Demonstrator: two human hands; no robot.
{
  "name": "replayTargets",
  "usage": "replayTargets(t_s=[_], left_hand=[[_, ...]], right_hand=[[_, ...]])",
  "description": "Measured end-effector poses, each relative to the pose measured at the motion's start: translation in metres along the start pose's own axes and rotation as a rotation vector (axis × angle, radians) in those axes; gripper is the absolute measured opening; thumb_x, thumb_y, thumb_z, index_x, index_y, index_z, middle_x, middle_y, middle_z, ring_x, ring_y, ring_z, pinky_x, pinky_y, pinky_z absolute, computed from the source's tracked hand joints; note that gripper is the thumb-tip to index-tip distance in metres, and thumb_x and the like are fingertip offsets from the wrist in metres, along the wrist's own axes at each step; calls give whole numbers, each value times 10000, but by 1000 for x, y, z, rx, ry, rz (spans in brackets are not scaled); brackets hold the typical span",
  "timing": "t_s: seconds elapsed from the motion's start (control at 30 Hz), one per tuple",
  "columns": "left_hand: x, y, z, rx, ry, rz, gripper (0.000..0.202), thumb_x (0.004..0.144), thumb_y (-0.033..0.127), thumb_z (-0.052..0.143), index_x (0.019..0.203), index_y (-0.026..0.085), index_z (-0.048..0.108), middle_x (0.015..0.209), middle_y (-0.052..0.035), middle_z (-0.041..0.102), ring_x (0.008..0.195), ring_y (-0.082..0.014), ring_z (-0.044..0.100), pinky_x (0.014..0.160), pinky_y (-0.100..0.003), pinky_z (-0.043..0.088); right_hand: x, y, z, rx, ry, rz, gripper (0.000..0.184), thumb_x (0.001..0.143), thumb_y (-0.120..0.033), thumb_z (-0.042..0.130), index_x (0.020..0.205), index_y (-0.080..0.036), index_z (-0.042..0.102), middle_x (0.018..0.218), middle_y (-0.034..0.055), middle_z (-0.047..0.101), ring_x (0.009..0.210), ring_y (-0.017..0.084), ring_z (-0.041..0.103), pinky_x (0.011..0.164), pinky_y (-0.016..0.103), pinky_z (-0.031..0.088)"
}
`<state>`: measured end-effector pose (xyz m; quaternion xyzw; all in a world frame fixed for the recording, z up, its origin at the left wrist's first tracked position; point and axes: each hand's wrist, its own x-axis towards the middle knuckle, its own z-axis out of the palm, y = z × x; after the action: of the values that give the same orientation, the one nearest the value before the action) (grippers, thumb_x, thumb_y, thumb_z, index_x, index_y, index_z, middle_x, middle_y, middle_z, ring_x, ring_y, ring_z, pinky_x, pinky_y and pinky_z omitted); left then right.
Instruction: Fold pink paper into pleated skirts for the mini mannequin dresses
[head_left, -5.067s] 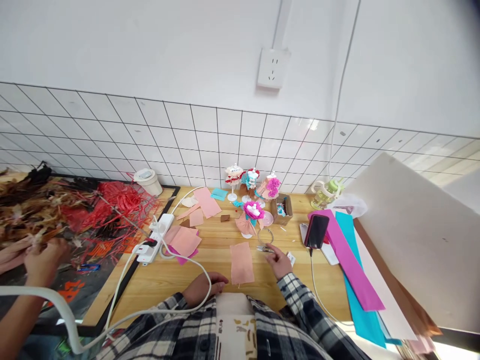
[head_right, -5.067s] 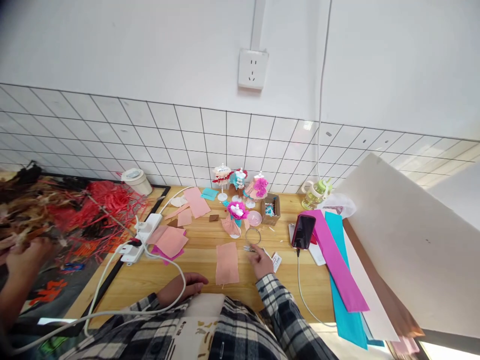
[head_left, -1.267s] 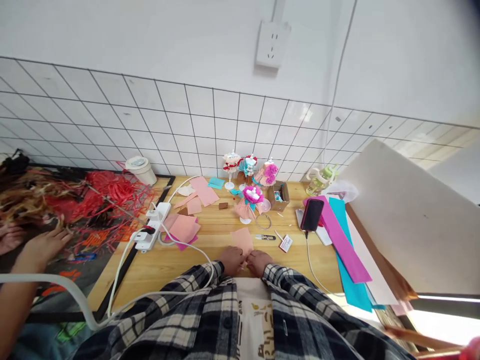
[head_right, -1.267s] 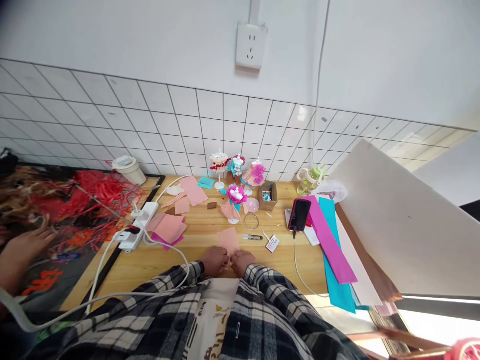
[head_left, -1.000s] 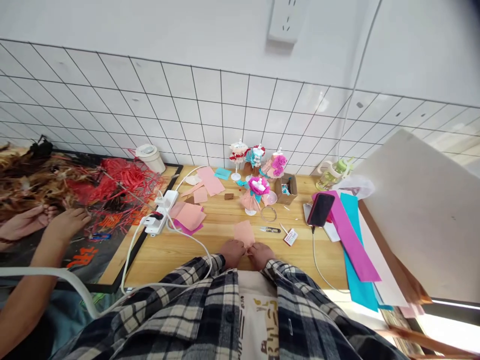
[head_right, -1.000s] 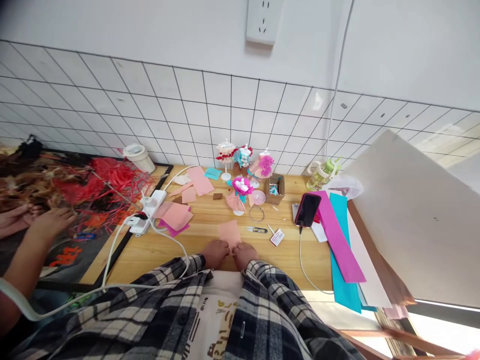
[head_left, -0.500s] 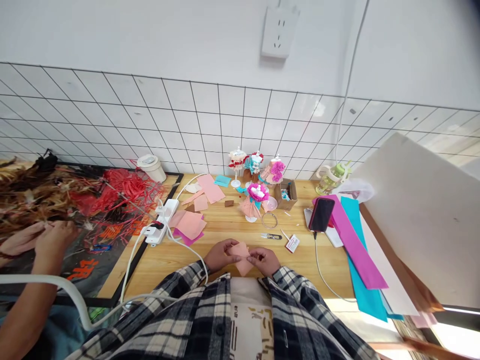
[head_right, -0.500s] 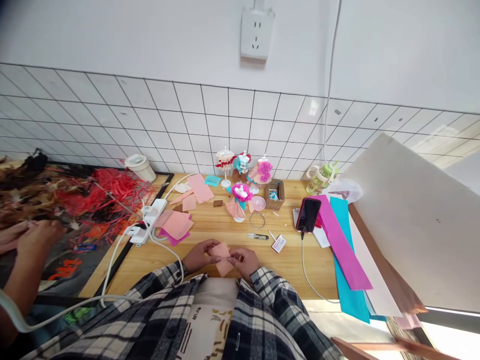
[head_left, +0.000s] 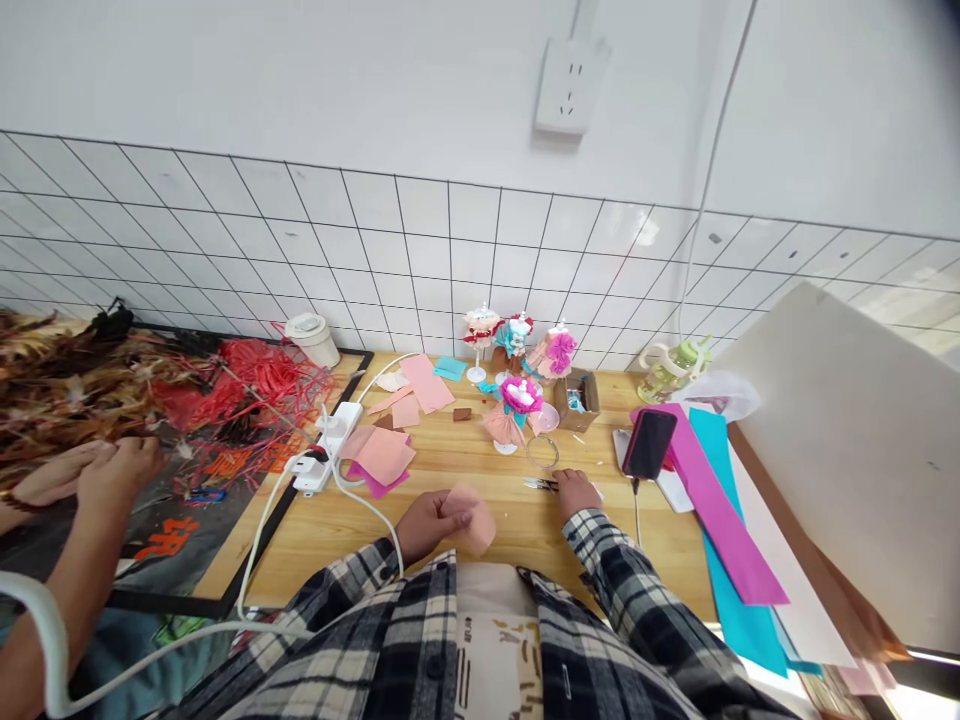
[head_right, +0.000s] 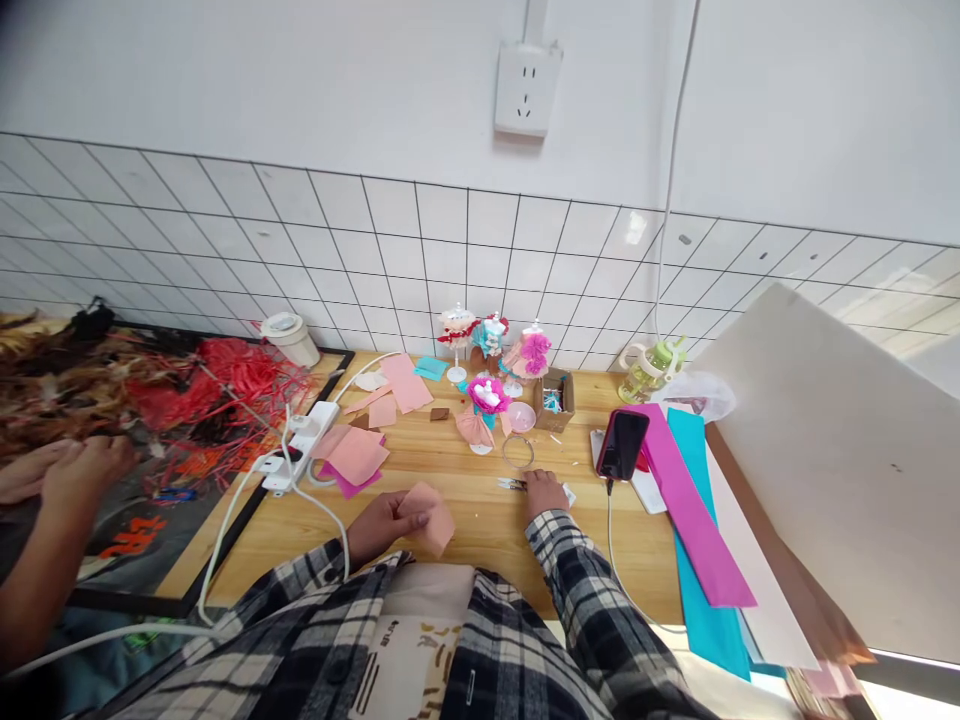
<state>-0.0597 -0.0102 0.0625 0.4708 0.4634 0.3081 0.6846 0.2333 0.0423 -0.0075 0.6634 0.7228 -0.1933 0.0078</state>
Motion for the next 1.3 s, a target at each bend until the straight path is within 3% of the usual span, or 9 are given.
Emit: replayTargets(t_s=[0.1,0.2,0.4,0.57,0.73,0.93,1.03,1.17,1.3], left_hand=[[-5,5,1,-53,-23,-5,469,596,443,775,935,129,697,882,-65,723,832,-207,638,809,-311,453],[-7,9,2,-37,-23,-29,448,597,479,760,850,113,707,836,-67,722,782,-198,631,782,-304,452],[-7,12,2,11,109,-21,411,610,499,735,769,122,696,738,-46,706,735,-193,616,730,-297,455],[-7,15,4,-16,133,-1,399,607,490,732,789,136,693,831,-57,705,828,-205,609,776,-299,445],[-7,16,12,-34,151,-47,377,611,479,737,730,128,666,710,-19,662,704,-161,574,698,-263,424],[-4,8,14,-98,66,-113,423,612,487,741,792,111,667,691,-11,647,655,-139,551,648,-246,405],[-4,5,14,-108,75,-117,419,601,483,750,771,112,655,687,-9,643,638,-133,544,628,-241,400],[-7,6,15,-100,103,-117,411,600,491,746,752,124,640,681,-6,640,628,-132,545,613,-238,399],[-8,7,16,-57,104,-78,400,606,501,738,707,130,630,649,0,630,617,-130,545,613,-235,404]], right_hand=[[10,15,6,-65,-65,-27,462,775,-36,465,1199,-185,567,1180,106,590,1117,221,480,921,312,332],[15,16,12,-104,-97,-42,382,794,-71,475,1136,-188,602,1131,110,605,1087,227,498,901,324,336],[3,5,17,-92,-104,-4,196,768,-118,533,945,-121,619,967,149,634,932,237,578,768,319,381],[-22,-17,16,42,-71,-81,141,798,-197,505,894,-147,595,855,83,639,806,192,595,699,277,400],[-44,-52,4,196,-21,-211,171,755,-158,505,916,-180,560,1005,69,624,933,173,574,782,252,410],[-70,-90,-13,475,12,-256,185,792,-165,427,969,-208,453,711,-16,593,651,155,568,606,236,375],[-79,-99,-19,493,10,-267,135,870,-264,396,975,-205,457,766,12,609,707,169,580,624,248,368],[-85,-107,-23,378,-75,-224,349,967,-369,192,916,-207,497,790,44,632,726,183,596,606,266,341],[-87,-114,-26,288,-124,-192,385,964,-431,205,918,-223,526,785,28,647,688,171,596,558,263,296]])
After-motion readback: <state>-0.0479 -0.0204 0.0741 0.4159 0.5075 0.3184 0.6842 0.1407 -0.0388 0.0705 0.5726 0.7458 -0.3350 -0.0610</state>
